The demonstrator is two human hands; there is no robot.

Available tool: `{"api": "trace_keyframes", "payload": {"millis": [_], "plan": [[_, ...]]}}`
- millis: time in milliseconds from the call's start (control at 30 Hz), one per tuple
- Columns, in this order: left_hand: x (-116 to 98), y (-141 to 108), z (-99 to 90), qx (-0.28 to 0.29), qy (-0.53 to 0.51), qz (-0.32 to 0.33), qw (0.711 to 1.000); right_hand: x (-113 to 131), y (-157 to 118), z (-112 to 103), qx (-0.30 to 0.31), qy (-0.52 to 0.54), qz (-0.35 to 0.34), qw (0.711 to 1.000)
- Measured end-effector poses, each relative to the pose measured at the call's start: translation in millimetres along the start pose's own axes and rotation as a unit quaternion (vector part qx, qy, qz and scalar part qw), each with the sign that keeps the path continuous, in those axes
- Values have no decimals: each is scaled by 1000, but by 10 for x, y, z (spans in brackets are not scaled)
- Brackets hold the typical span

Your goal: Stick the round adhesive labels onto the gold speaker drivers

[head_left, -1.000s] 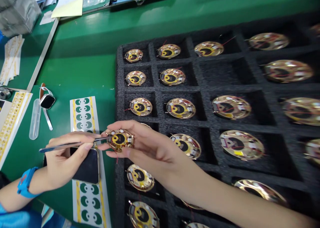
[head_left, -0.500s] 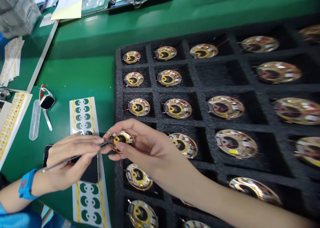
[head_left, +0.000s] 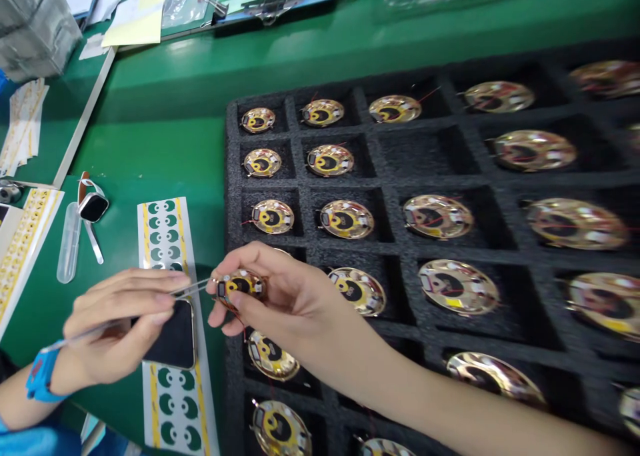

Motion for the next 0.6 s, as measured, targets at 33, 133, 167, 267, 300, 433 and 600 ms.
{"api": "trace_keyframes", "payload": {"millis": [33,133,167,267,300,433,600], "plan": [[7,-3,-39,-32,-1,-5,999,4,0,1,-1,3,2,1000],[63,3,-113,-114,-21,-54,992,25,-1,4,-1,3,5,1000],[87,9,-117,-127,-31,-74,989,31,1,2,1,-1,8,1000],[152,28,-95,-136,-58,-104,984,46,13,-12,15,-11,15,1000],[168,30,-86,-132,-64,-106,984,49,20,-19,24,-8,16,1000],[218,15,-76,-115,-63,-112,985,39,48,-53,68,20,23,997],[263,-3,-99,-113,-5,-125,986,18,66,-95,101,36,23,994]]}}
Point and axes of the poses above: each hand's wrist, its own y-axis towards the middle knuckle, its own z-axis out of the palm, x = y × z, the point moved 2 cm from there along y, towards the middle knuckle, and after that the axes turned 6 degrees about -x, right-handed, at the moved point
